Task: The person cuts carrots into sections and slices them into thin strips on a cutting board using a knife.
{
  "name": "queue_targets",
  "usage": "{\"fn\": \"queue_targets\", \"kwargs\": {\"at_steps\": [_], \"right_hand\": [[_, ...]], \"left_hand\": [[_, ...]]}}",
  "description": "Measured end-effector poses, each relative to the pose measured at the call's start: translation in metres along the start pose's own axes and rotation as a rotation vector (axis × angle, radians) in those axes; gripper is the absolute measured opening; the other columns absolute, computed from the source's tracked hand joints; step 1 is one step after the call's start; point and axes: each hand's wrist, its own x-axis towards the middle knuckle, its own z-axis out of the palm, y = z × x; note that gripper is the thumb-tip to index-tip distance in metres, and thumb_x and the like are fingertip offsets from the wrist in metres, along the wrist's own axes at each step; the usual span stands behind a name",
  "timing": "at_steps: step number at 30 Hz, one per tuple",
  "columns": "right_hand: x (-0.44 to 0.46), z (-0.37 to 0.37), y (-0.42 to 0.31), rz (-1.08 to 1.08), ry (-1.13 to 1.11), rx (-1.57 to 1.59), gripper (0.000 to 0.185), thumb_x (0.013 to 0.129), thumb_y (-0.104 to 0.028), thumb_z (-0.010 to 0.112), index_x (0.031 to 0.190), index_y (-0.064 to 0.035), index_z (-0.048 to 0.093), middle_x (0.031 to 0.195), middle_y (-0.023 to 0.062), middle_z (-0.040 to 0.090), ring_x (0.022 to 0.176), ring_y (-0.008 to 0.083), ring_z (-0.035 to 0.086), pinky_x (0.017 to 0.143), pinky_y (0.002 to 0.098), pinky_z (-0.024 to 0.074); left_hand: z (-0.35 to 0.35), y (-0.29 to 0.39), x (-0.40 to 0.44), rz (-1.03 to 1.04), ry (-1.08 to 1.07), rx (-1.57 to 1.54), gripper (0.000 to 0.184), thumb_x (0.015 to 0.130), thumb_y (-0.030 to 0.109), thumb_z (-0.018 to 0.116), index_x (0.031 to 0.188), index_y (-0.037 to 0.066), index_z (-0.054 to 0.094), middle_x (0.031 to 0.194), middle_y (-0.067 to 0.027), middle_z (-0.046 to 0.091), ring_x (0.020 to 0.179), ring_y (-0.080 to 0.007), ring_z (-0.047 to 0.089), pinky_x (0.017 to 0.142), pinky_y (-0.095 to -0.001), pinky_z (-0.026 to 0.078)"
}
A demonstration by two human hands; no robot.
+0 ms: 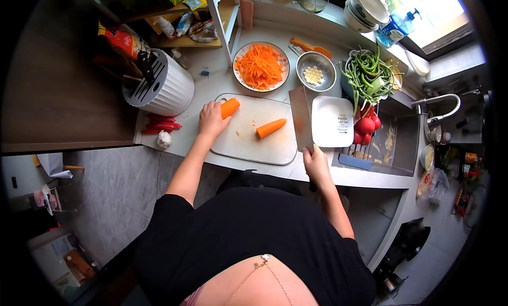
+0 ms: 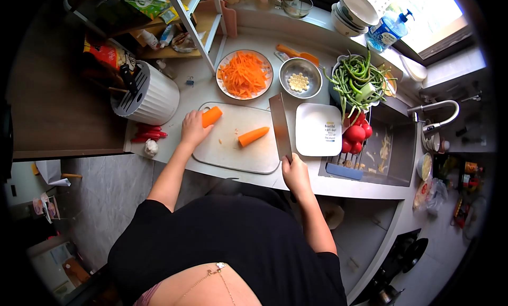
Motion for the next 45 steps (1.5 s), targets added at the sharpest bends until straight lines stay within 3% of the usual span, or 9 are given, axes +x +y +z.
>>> {"fn": "queue_targets", "kwargs": {"at_steps": [2,5,9,19,23,25,28,32,45], "right_hand": [[-0.001,-0.003,-0.004,-0.031,-0.018,-0.014,0.024,0.091,-0.018,0.053,0.093,0.0049,0.058,0.086,0.0286,0.062,0.087,0.0451,0.060,0.074,0.0437,0.0481],[0.000,-0.004,-0.006,-0.028,-0.026,0.009,0.024,0.091,-0.018,0.053,0.094,0.0050,0.058,0.086,0.0287,0.062,0.087,0.0452,0.060,0.074,0.0440,0.0479],[0.005,0.000,-0.001,-0.049,-0.033,-0.008,0.024,0.091,-0.018,0.053,0.094,0.0047,0.058,0.084,0.0287,0.062,0.085,0.0459,0.059,0.073,0.0452,0.0473],[0.008,0.010,-0.026,-0.093,-0.108,-0.055,0.023,0.090,-0.018,0.053,0.092,0.0044,0.058,0.080,0.0285,0.061,0.081,0.0463,0.059,0.070,0.0459,0.0465],[0.010,0.014,-0.034,-0.189,-0.099,-0.062,0.022,0.090,-0.018,0.054,0.090,0.0042,0.057,0.079,0.0282,0.061,0.079,0.0462,0.059,0.068,0.0464,0.0459],[0.007,0.015,-0.041,-0.196,-0.107,-0.065,0.021,0.090,-0.017,0.054,0.089,0.0043,0.057,0.078,0.0281,0.061,0.077,0.0457,0.059,0.067,0.0469,0.0455],[0.009,0.019,-0.036,-0.229,-0.103,-0.074,0.021,0.090,-0.016,0.054,0.089,0.0039,0.057,0.077,0.0280,0.060,0.076,0.0453,0.059,0.066,0.0470,0.0453],[0.008,0.032,-0.055,-0.275,-0.164,-0.099,0.020,0.090,-0.017,0.054,0.089,0.0033,0.057,0.076,0.0275,0.061,0.074,0.0456,0.059,0.066,0.0487,0.0462],[0.043,0.128,-0.091,-0.556,-0.287,-0.455,0.024,0.091,-0.021,0.049,0.080,0.0003,0.052,0.064,0.0254,0.060,0.059,0.0427,0.060,0.057,0.0514,0.0480]], "left_hand": [[0.006,-0.007,0.007,-0.181,-0.118,-0.156,0.053,0.074,0.026,0.075,0.115,0.003,0.052,0.111,-0.0142,0.056,0.094,-0.0315,0.057,0.077,-0.0408,0.049],[0.021,-0.042,0.001,-0.695,-0.384,-1.397,0.049,0.079,0.026,0.072,0.116,0.001,0.051,0.108,-0.0150,0.057,0.088,-0.0291,0.060,0.072,-0.0386,0.053],[-0.005,-0.034,-0.034,-0.880,-0.346,-2.084,0.053,0.084,0.025,0.068,0.124,0.001,0.043,0.110,-0.0173,0.055,0.095,-0.0332,0.059,0.084,-0.0479,0.054],[0.017,0.009,-0.036,-1.272,0.106,-2.290,0.061,0.092,0.045,0.053,0.129,-0.002,0.040,0.130,-0.0257,0.045,0.122,-0.0372,0.047,0.104,-0.0488,0.039],[0.020,0.002,-0.025,-1.374,0.044,-2.308,0.061,0.093,0.045,0.052,0.127,-0.005,0.040,0.130,-0.0254,0.045,0.122,-0.0356,0.047,0.103,-0.0477,0.041],[0.012,-0.003,-0.029,-1.431,-0.096,-2.313,0.058,0.093,0.043,0.053,0.122,-0.006,0.043,0.126,-0.0237,0.049,0.119,-0.0340,0.049,0.100,-0.0467,0.043],[0.003,-0.016,-0.057,-1.041,-0.309,-1.766,0.055,0.091,0.042,0.058,0.117,-0.005,0.047,0.122,-0.0229,0.051,0.112,-0.0309,0.053,0.091,-0.0431,0.048],[-0.006,-0.034,-0.072,-0.075,0.469,-0.180,0.038,0.084,0.026,0.067,0.113,0.005,0.053,0.114,-0.0163,0.055,0.109,-0.0323,0.052,0.090,-0.0419,0.044],[0.050,-0.012,-0.066,0.088,0.488,-0.139,0.038,0.085,0.019,0.062,0.116,0.004,0.048,0.114,-0.0189,0.052,0.105,-0.0380,0.050,0.092,-0.0479,0.039]]}}
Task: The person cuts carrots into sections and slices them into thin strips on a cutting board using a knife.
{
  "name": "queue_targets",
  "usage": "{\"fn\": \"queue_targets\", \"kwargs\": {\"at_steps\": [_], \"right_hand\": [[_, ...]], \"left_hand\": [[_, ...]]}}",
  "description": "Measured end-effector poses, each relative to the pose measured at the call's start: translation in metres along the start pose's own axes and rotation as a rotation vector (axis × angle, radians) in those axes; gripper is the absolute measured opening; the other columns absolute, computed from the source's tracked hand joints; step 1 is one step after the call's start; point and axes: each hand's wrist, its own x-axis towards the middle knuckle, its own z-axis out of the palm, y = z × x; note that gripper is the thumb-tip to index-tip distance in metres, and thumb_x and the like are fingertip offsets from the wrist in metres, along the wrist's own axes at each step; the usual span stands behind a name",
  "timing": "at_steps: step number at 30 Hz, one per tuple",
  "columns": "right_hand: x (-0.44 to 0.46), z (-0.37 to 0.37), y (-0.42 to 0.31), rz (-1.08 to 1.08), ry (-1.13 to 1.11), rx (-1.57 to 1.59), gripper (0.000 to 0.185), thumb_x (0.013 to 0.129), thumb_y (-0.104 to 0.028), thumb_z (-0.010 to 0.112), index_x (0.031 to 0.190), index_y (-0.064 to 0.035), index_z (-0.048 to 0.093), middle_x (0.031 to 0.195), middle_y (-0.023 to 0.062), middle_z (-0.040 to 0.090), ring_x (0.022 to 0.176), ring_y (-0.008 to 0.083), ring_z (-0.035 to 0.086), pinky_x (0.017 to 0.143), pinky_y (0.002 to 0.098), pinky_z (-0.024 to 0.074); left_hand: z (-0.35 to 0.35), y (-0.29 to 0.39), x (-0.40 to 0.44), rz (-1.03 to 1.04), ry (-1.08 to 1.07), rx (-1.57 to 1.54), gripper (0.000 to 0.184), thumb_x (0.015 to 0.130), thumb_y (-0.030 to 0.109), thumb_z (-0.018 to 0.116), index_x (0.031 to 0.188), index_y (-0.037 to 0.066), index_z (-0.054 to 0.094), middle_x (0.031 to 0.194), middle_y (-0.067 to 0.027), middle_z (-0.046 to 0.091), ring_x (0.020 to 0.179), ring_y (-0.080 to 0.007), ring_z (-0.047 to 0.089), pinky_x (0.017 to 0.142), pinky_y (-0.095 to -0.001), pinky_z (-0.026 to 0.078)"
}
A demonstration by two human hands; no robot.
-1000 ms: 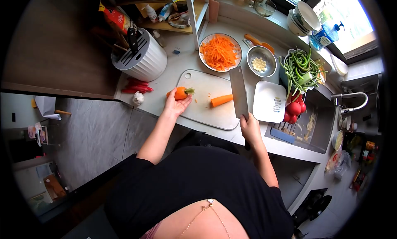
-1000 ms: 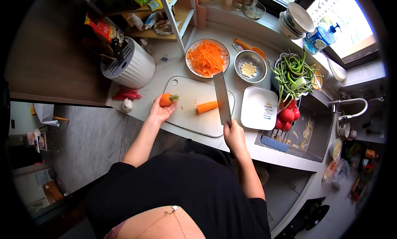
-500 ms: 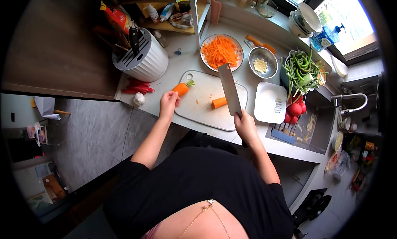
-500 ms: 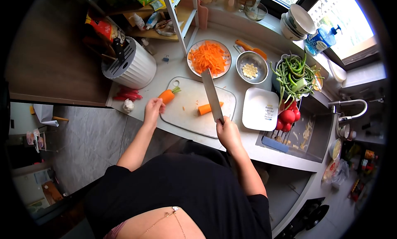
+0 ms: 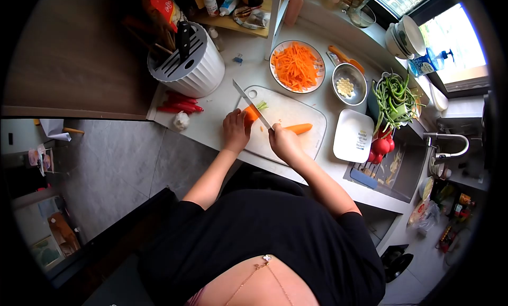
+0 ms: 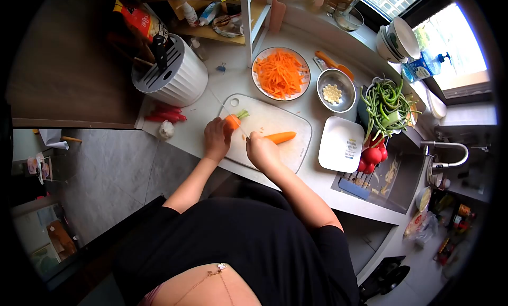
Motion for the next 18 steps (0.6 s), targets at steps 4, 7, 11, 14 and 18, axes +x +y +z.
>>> {"fn": "queue_targets", "kwargs": {"at_steps": [4,7,11,14,18], "right_hand": [[0.004,-0.001,0.002,-0.012,-0.029,-0.035,0.024,0.091,-0.020,0.050,0.079,0.0003,0.052,0.063,0.0253,0.060,0.058,0.0419,0.060,0.055,0.0509,0.0483],[0.007,-0.003,0.002,-0.011,-0.061,-0.045,0.024,0.091,-0.020,0.049,0.079,0.0007,0.052,0.064,0.0255,0.060,0.058,0.0415,0.061,0.055,0.0507,0.0489],[0.009,0.001,-0.004,0.088,-0.128,-0.069,0.021,0.091,-0.018,0.048,0.081,0.0012,0.051,0.063,0.0253,0.060,0.059,0.0422,0.061,0.057,0.0514,0.0487],[0.016,0.007,-0.007,0.103,-0.169,-0.101,0.015,0.087,-0.012,0.047,0.083,0.0020,0.051,0.066,0.0255,0.062,0.060,0.0415,0.062,0.056,0.0505,0.0501],[0.044,0.016,-0.009,0.045,-0.148,-0.073,0.014,0.086,-0.011,0.046,0.084,0.0029,0.051,0.066,0.0268,0.061,0.060,0.0422,0.062,0.057,0.0500,0.0500]], "left_hand": [[0.005,-0.006,0.002,-0.024,0.011,-0.065,0.038,0.084,0.016,0.063,0.117,0.004,0.049,0.114,-0.0189,0.052,0.105,-0.0376,0.050,0.093,-0.0478,0.038],[0.006,-0.014,0.004,0.036,0.028,-0.086,0.038,0.083,0.014,0.064,0.116,0.003,0.050,0.113,-0.0189,0.053,0.102,-0.0374,0.051,0.090,-0.0473,0.040],[0.011,-0.023,0.003,0.101,0.043,-0.082,0.042,0.079,0.017,0.069,0.114,0.002,0.051,0.110,-0.0179,0.053,0.096,-0.0377,0.052,0.083,-0.0456,0.046],[0.011,-0.024,0.004,0.118,0.065,-0.110,0.047,0.078,0.017,0.070,0.117,0.002,0.050,0.110,-0.0180,0.053,0.095,-0.0374,0.052,0.082,-0.0450,0.047],[0.013,-0.027,0.004,0.134,0.059,-0.109,0.048,0.077,0.017,0.070,0.118,0.002,0.050,0.109,-0.0177,0.053,0.095,-0.0373,0.052,0.082,-0.0444,0.047]]}}
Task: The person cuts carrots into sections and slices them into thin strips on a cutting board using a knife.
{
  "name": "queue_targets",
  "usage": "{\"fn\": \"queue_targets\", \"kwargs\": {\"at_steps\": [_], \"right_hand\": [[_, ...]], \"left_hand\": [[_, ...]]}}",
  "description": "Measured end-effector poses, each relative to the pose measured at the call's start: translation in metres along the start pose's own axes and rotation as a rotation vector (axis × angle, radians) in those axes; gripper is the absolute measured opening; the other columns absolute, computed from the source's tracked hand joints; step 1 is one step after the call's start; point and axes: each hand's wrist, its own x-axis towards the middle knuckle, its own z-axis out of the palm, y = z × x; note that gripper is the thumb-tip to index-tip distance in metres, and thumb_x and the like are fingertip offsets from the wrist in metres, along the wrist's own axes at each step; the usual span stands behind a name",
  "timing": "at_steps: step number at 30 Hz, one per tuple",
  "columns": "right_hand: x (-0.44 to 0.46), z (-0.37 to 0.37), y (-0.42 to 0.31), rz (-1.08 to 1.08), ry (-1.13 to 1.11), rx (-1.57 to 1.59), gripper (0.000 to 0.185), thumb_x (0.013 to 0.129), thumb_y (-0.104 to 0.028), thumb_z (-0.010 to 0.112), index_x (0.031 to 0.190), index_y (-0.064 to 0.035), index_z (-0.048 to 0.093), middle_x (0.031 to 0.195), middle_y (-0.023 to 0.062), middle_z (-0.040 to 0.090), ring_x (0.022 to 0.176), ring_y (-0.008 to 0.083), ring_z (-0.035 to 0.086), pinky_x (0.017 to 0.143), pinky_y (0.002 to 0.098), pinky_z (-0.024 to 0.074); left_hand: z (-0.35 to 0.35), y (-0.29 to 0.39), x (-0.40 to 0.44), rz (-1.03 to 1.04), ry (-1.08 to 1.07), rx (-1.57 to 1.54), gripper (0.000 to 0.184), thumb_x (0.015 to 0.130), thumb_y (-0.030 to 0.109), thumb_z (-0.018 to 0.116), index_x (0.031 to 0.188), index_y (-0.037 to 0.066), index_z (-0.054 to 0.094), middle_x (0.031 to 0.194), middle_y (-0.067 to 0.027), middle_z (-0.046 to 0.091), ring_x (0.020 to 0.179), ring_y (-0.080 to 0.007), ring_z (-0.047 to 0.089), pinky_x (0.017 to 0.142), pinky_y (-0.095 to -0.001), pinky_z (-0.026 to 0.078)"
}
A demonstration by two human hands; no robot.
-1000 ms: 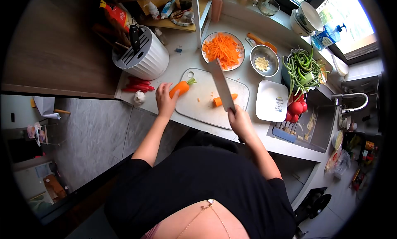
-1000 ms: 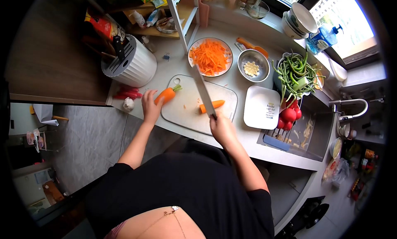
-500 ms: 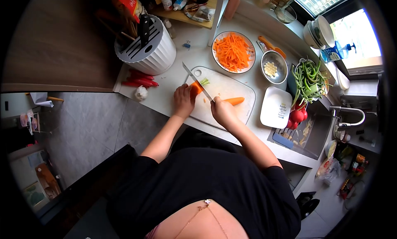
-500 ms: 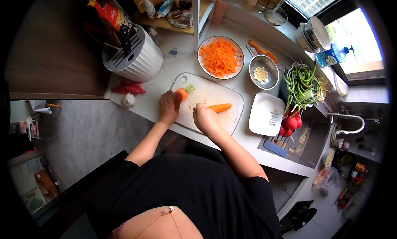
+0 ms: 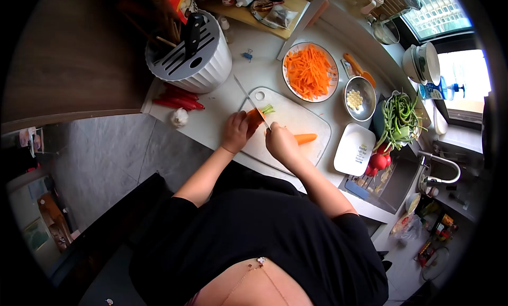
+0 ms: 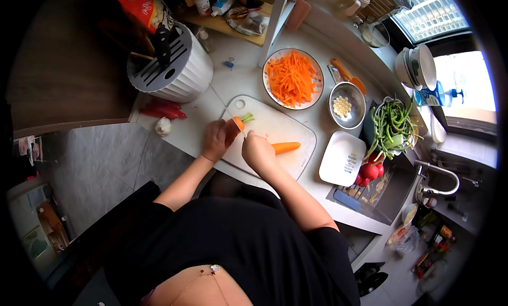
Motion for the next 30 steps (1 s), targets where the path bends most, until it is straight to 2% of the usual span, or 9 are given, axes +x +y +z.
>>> {"fn": "queue_targets", "kwargs": {"at_steps": [5,6,9,14,20,23,24,28,30], "right_hand": [[-0.021,-0.016,0.007,0.061,-0.161,-0.029,0.022,0.089,-0.016,0.050,0.083,0.0050,0.052,0.068,0.0291,0.060,0.066,0.0459,0.060,0.063,0.0519,0.0477],[-0.031,-0.017,0.009,0.044,-0.087,-0.005,0.023,0.089,-0.017,0.048,0.082,0.0052,0.051,0.065,0.0290,0.060,0.061,0.0445,0.061,0.059,0.0518,0.0497],[-0.019,-0.017,0.000,0.128,-0.153,-0.017,0.022,0.089,-0.017,0.049,0.084,0.0045,0.052,0.072,0.0298,0.062,0.069,0.0448,0.063,0.065,0.0518,0.0501],[0.029,0.026,0.010,0.034,-0.043,0.045,0.022,0.089,-0.017,0.051,0.086,0.0042,0.054,0.072,0.0296,0.061,0.069,0.0454,0.061,0.065,0.0520,0.0493],[0.031,0.013,0.001,0.022,0.044,0.042,0.023,0.089,-0.019,0.052,0.085,0.0032,0.055,0.071,0.0290,0.061,0.068,0.0457,0.061,0.064,0.0525,0.0491],[0.000,-0.030,-0.009,-0.035,0.137,0.105,0.022,0.089,-0.020,0.053,0.084,0.0016,0.055,0.072,0.0282,0.062,0.070,0.0447,0.062,0.064,0.0520,0.0492],[-0.011,-0.046,-0.010,0.004,0.149,0.170,0.020,0.088,-0.018,0.054,0.085,0.0016,0.056,0.073,0.0278,0.062,0.070,0.0445,0.062,0.064,0.0509,0.0492],[-0.049,-0.079,0.005,0.078,0.317,0.291,0.017,0.089,-0.013,0.055,0.091,0.0029,0.058,0.076,0.0277,0.062,0.076,0.0444,0.062,0.066,0.0448,0.0497],[-0.064,-0.087,0.007,0.178,0.322,0.318,0.019,0.090,-0.015,0.054,0.092,0.0042,0.058,0.080,0.0287,0.062,0.080,0.0446,0.061,0.069,0.0445,0.0489]], "left_hand": [[-0.003,0.003,0.000,0.009,0.010,0.025,0.048,0.078,0.018,0.070,0.118,0.001,0.050,0.110,-0.0180,0.053,0.096,-0.0375,0.052,0.082,-0.0440,0.047],[-0.001,0.002,-0.003,-0.007,-0.021,-0.009,0.047,0.079,0.020,0.070,0.116,0.001,0.050,0.112,-0.0181,0.052,0.096,-0.0369,0.052,0.084,-0.0431,0.047],[0.001,0.001,-0.002,0.010,0.023,-0.031,0.045,0.078,0.021,0.071,0.114,0.002,0.051,0.115,-0.0175,0.051,0.097,-0.0363,0.052,0.084,-0.0429,0.048],[-0.002,0.006,-0.004,0.044,0.008,0.034,0.047,0.077,0.019,0.073,0.115,0.004,0.050,0.117,-0.0162,0.047,0.097,-0.0365,0.052,0.083,-0.0430,0.048],[0.004,0.002,-0.002,0.053,0.063,0.051,0.050,0.077,0.020,0.073,0.117,0.004,0.046,0.114,-0.0172,0.049,0.099,-0.0362,0.051,0.085,-0.0426,0.047],[-0.006,0.004,0.003,0.057,-0.012,-0.002,0.055,0.077,0.019,0.072,0.121,0.004,0.043,0.113,-0.0176,0.050,0.099,-0.0349,0.051,0.082,-0.0420,0.047],[-0.002,-0.002,-0.003,0.030,-0.107,0.003,0.064,0.076,0.027,0.073,0.125,0.005,0.038,0.115,-0.0165,0.048,0.101,-0.0333,0.050,0.084,-0.0431,0.044],[-0.030,0.027,0.027,-0.102,-0.064,0.112,0.080,0.070,0.044,0.077,0.126,0.003,0.037,0.121,-0.0155,0.046,0.111,-0.0348,0.045,0.095,-0.0487,0.033],[-0.030,0.037,0.041,-0.119,-0.112,0.132,0.077,0.069,0.042,0.078,0.123,0.003,0.039,0.119,-0.0148,0.047,0.110,-0.0330,0.045,0.095,-0.0481,0.032]]}}
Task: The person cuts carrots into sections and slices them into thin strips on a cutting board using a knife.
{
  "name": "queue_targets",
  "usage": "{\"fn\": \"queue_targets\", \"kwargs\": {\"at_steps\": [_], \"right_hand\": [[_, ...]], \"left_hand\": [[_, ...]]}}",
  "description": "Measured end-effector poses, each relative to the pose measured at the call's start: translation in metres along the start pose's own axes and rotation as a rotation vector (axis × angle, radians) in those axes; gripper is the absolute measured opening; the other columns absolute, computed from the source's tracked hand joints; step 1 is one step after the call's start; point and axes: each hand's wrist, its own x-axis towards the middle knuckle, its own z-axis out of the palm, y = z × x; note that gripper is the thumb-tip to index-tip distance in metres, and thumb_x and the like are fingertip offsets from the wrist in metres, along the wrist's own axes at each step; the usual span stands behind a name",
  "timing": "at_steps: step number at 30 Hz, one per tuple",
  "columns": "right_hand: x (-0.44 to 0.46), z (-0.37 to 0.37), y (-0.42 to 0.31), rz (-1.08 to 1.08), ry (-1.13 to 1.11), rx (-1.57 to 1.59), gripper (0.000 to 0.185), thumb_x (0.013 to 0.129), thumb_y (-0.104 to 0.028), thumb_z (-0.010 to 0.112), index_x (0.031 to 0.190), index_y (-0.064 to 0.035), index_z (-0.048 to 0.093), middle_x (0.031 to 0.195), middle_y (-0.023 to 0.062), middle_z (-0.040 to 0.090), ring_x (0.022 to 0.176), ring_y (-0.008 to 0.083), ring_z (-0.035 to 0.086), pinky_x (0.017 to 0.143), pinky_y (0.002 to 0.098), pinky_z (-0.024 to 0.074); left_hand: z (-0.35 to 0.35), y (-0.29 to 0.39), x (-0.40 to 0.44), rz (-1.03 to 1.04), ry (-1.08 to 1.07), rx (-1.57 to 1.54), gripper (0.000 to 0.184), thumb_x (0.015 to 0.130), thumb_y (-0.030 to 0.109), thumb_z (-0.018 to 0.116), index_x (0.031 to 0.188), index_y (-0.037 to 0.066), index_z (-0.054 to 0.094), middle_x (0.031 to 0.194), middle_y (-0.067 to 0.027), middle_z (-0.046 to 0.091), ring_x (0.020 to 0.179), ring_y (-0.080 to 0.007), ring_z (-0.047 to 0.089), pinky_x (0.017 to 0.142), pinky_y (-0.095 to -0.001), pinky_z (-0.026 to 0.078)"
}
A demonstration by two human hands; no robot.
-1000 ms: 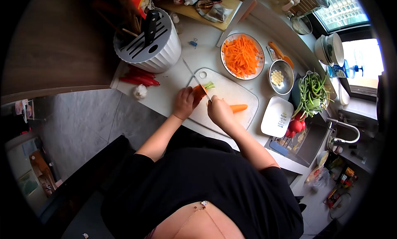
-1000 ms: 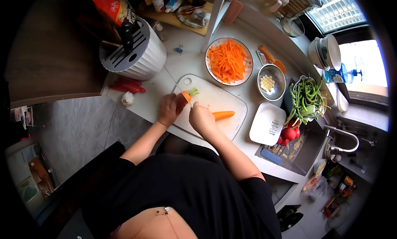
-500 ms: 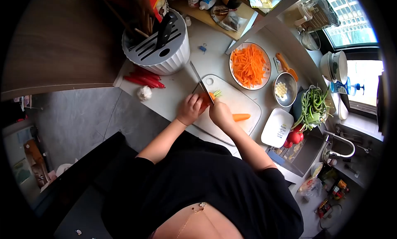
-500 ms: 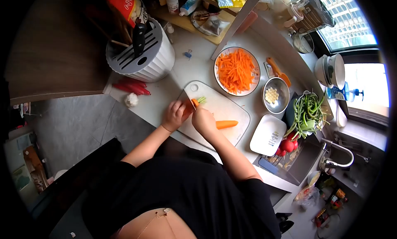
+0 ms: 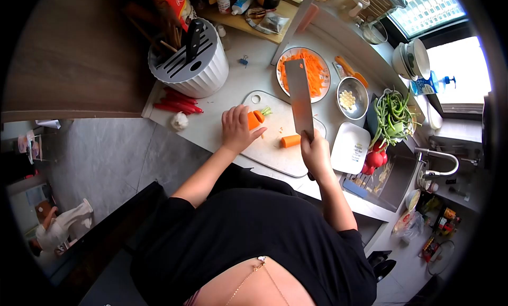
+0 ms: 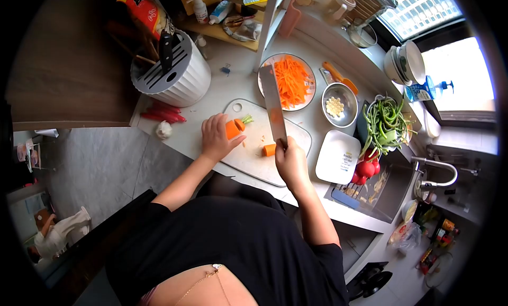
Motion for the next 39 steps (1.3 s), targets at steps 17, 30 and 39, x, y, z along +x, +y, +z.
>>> {"fn": "queue_targets", "kwargs": {"at_steps": [17,30,39], "right_hand": [[-0.119,-0.016,0.061,0.284,0.283,0.235,0.020,0.090,-0.013,0.054,0.095,0.0054,0.060,0.080,0.0272,0.063,0.078,0.0432,0.062,0.067,0.0412,0.0485],[-0.368,-0.107,0.144,0.506,1.217,0.666,0.020,0.096,-0.016,0.053,0.079,-0.0058,0.050,0.056,-0.0049,0.040,0.043,0.0037,0.037,0.039,0.0222,0.0333],[-0.608,-0.074,0.198,0.855,1.705,0.673,0.027,0.098,-0.020,0.049,0.075,-0.0056,0.043,0.051,-0.0040,0.034,0.041,0.0051,0.031,0.039,0.0246,0.0315]], "left_hand": [[-0.007,0.015,0.055,0.020,0.094,-0.168,0.048,0.074,0.025,0.075,0.111,0.006,0.052,0.101,-0.0113,0.056,0.098,-0.0295,0.050,0.092,-0.0459,0.033],[-0.044,0.219,-0.034,0.295,-0.321,-0.968,0.048,0.082,0.003,0.069,0.122,0.000,0.045,0.122,-0.0128,0.049,0.115,-0.0214,0.047,0.104,-0.0347,0.033],[0.029,0.464,-0.258,0.983,-0.752,-0.985,0.053,0.066,0.019,0.082,0.110,0.009,0.053,0.108,-0.0089,0.059,0.102,-0.0284,0.054,0.092,-0.0404,0.036]]}}
